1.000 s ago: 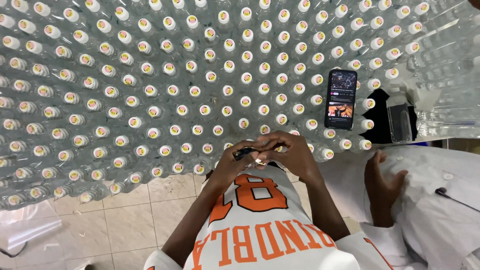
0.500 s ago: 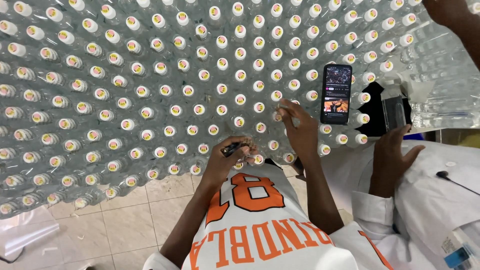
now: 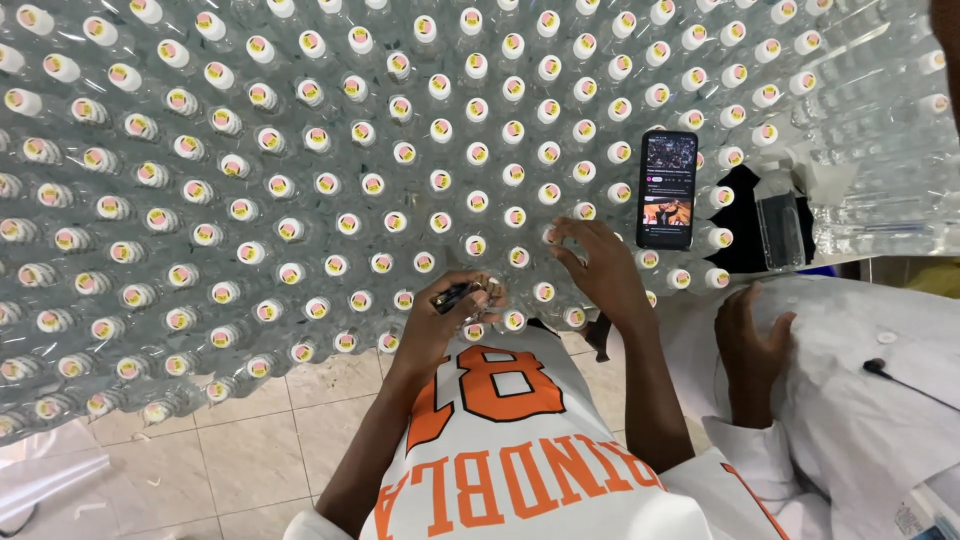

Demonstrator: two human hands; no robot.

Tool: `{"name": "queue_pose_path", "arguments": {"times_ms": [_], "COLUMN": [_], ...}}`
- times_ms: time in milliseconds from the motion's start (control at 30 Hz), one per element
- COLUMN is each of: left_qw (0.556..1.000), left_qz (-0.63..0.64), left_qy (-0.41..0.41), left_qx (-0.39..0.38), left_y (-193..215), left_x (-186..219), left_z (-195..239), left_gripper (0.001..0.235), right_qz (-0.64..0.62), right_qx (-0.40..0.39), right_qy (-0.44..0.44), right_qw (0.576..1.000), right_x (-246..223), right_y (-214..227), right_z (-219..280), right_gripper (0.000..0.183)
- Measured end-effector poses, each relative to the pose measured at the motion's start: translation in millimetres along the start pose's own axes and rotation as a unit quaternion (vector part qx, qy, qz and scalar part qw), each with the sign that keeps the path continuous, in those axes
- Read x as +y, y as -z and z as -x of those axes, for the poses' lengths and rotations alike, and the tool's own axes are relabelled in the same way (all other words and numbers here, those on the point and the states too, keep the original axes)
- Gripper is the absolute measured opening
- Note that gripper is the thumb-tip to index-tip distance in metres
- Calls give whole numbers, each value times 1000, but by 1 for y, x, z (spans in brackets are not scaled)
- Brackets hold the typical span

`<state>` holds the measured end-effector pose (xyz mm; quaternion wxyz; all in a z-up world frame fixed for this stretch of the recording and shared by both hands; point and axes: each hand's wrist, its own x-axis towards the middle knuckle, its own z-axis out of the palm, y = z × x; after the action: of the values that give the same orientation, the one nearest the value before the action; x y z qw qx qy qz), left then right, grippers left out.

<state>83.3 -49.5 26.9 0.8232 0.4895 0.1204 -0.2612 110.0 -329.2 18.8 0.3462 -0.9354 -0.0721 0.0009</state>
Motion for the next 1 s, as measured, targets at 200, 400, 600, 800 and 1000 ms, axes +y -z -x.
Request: {"name": "queue_pose_path", "arguments": {"times_ms": [200,400,600,800,1000], "left_qw": [1000,1000,999,999,998], "left_qz": [-25,9,14,19,-24], "left_qy": [-11,-16,-28,-31,-37], "left_qx": [-10,-13,-18,-1,-34], "left_y": [5,9,-4,-2,3], "left_x": [-10,-13,-3,-3,-14], "left_z": [-7,-10,-4,-6,-14], "left_gripper": [42,41,39,50,49], "right_qz": [41,81,130,82,-303], "right_qx": [-48,-87,-93,-31,-83], "right_qy": [-93,-64,-63,13,-81], "right_qw": [994,991,985,996,946], "right_x": [7,0,3,-50,-89], "right_y": [-3,-5,-14,10,5], "right_z": [2,-1,-4,0,-7], "right_gripper": [34,43,40,43,45]}}
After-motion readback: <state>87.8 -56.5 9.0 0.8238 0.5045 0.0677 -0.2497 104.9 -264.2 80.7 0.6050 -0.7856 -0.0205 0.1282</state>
